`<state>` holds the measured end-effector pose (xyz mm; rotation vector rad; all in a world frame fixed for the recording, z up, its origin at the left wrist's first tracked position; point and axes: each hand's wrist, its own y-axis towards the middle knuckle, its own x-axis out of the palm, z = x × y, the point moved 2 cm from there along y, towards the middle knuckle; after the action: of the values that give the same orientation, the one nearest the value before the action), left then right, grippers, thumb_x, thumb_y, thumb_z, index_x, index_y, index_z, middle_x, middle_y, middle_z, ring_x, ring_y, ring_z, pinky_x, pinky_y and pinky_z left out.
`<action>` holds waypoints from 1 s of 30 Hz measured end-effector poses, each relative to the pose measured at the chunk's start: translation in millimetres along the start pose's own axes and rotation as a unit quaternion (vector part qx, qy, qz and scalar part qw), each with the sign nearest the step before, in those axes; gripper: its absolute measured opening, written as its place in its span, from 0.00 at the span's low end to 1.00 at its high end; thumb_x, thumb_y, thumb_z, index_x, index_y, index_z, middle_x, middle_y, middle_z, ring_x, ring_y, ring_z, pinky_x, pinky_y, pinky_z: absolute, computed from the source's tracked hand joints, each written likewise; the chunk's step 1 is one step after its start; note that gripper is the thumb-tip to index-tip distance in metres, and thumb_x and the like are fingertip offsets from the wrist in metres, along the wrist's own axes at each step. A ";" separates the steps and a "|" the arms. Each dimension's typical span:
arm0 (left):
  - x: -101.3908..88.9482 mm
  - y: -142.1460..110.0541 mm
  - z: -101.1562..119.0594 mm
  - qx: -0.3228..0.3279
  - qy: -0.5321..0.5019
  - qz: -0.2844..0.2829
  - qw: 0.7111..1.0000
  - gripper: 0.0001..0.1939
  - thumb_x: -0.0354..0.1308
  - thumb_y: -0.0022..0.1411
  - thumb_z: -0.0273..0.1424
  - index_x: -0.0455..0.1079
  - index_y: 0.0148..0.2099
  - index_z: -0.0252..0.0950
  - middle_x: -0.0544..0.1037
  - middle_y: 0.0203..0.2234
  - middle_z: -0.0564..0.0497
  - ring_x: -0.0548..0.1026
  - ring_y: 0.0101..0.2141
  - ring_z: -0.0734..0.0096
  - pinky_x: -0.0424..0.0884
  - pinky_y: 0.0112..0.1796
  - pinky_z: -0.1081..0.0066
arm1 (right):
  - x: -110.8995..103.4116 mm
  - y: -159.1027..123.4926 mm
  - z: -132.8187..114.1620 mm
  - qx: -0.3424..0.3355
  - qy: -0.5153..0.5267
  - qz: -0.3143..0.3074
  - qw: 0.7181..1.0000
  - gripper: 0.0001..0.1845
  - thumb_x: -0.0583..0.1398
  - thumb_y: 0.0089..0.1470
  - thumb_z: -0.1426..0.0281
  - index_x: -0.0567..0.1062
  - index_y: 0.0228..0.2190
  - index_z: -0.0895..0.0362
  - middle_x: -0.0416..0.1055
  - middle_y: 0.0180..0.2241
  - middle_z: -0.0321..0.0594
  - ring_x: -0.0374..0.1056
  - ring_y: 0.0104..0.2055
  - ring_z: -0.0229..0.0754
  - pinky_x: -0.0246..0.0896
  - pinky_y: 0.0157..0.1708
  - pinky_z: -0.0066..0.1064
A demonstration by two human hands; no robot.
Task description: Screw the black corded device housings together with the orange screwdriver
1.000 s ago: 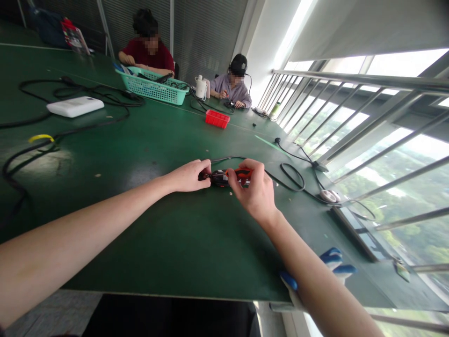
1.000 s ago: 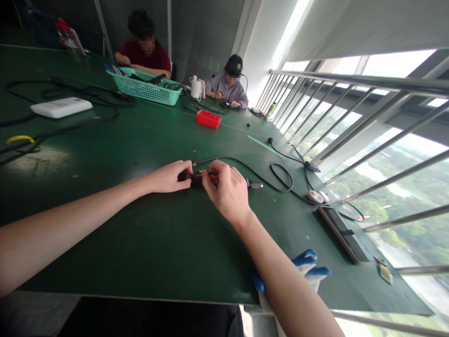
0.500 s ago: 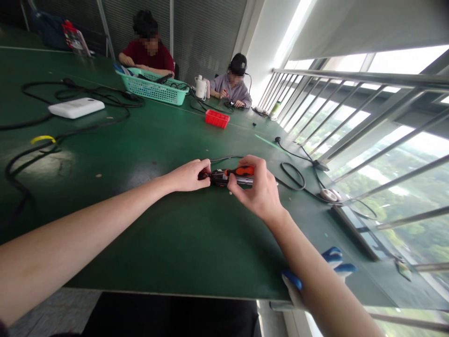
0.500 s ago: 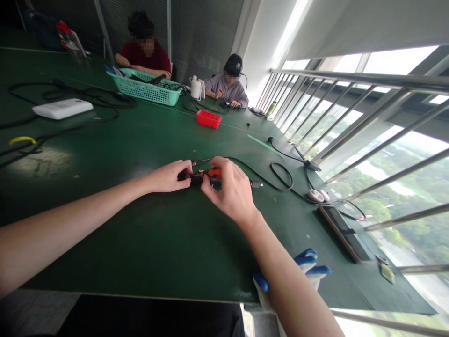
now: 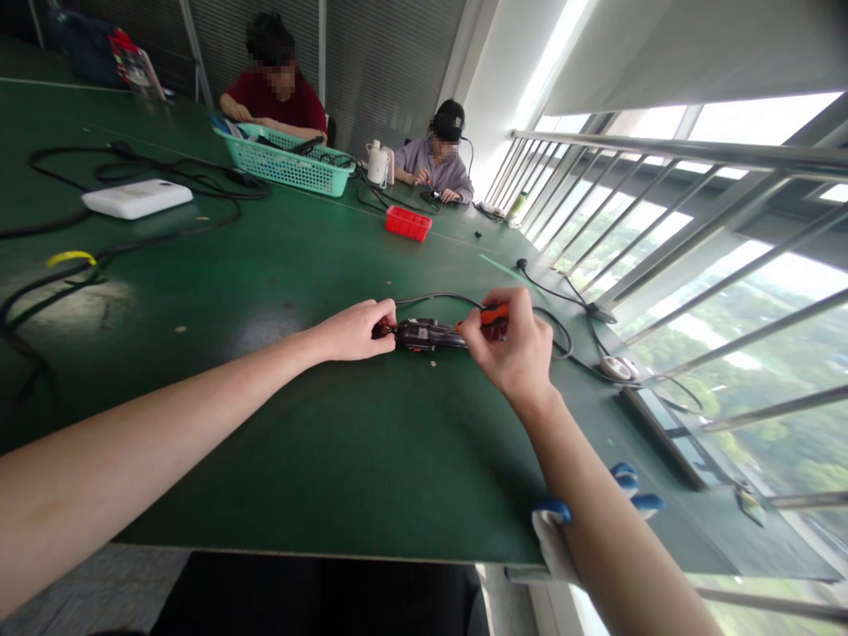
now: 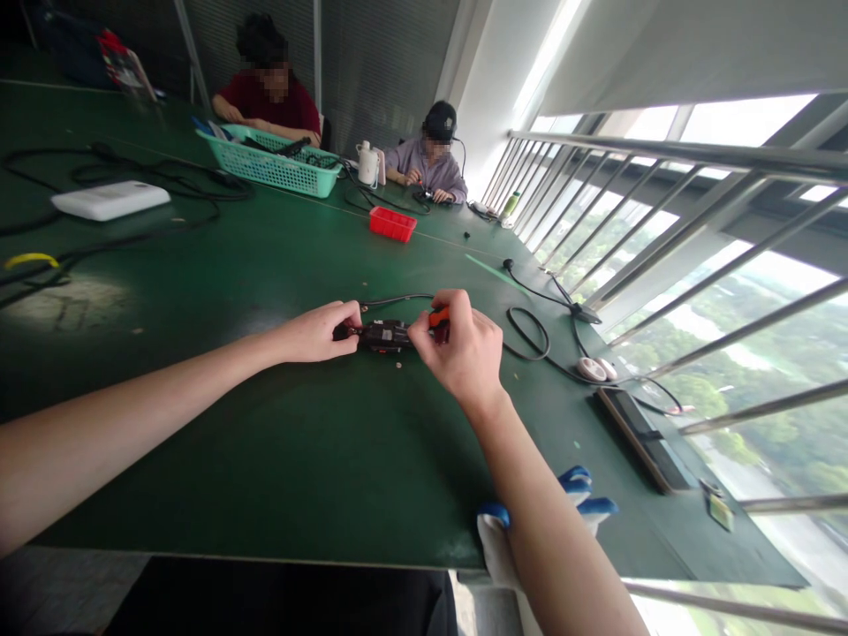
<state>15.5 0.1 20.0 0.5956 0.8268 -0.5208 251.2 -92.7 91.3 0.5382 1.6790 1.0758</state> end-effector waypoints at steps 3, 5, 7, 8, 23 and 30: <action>-0.4 0.4 1.0 0.003 -0.002 -0.005 1.000 0.09 0.58 0.60 0.37 0.64 0.41 0.41 0.73 0.37 0.49 0.74 0.40 0.60 0.68 0.40 0.64 | 1.0 1.0 -0.6 -0.021 -0.013 -0.013 1.000 0.08 0.61 0.57 0.64 0.69 0.38 0.52 0.68 0.23 0.29 0.67 0.22 0.37 0.61 0.27 0.28; -0.8 0.5 1.4 0.005 -0.002 -0.003 1.000 0.08 0.57 0.60 0.36 0.63 0.40 0.41 0.73 0.37 0.49 0.74 0.40 0.60 0.67 0.39 0.65 | 1.0 1.1 -0.9 -0.031 0.002 -0.017 0.999 0.11 0.61 0.58 0.64 0.69 0.43 0.53 0.70 0.25 0.30 0.68 0.24 0.37 0.63 0.28 0.29; -1.2 0.4 1.3 0.006 -0.001 0.003 1.000 0.08 0.57 0.60 0.36 0.63 0.40 0.41 0.73 0.36 0.49 0.73 0.39 0.60 0.67 0.39 0.65 | 2.2 0.7 -0.8 -0.039 0.037 -0.026 0.998 0.18 0.61 0.57 0.64 0.66 0.48 0.54 0.73 0.32 0.36 0.71 0.29 0.40 0.66 0.31 0.31; -1.2 0.3 1.3 0.007 -0.001 0.005 1.000 0.08 0.57 0.60 0.36 0.63 0.40 0.41 0.73 0.36 0.50 0.73 0.39 0.60 0.67 0.39 0.65 | 3.2 0.4 -0.5 -0.040 0.051 -0.036 0.997 0.21 0.61 0.56 0.64 0.64 0.50 0.54 0.74 0.36 0.38 0.72 0.31 0.41 0.68 0.32 0.33; -0.4 0.3 -0.2 0.008 -0.002 0.001 1.000 0.09 0.57 0.61 0.37 0.63 0.40 0.41 0.72 0.36 0.49 0.73 0.39 0.60 0.67 0.39 0.65 | 12.6 -3.2 2.3 0.063 0.061 -0.015 0.996 0.18 0.61 0.61 0.61 0.63 0.48 0.53 0.71 0.28 0.31 0.70 0.26 0.38 0.65 0.29 0.31; 1.0 0.5 -2.5 0.011 0.000 0.008 1.000 0.09 0.57 0.60 0.37 0.63 0.41 0.41 0.72 0.36 0.50 0.73 0.39 0.60 0.67 0.39 0.65 | 6.9 -1.9 -0.3 0.066 0.025 -0.019 0.997 0.16 0.61 0.61 0.60 0.64 0.46 0.53 0.73 0.29 0.33 0.71 0.26 0.39 0.65 0.29 0.31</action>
<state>15.1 1.9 18.0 0.6214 0.8169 -0.5166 248.6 -88.5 86.1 0.5658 1.8070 0.9630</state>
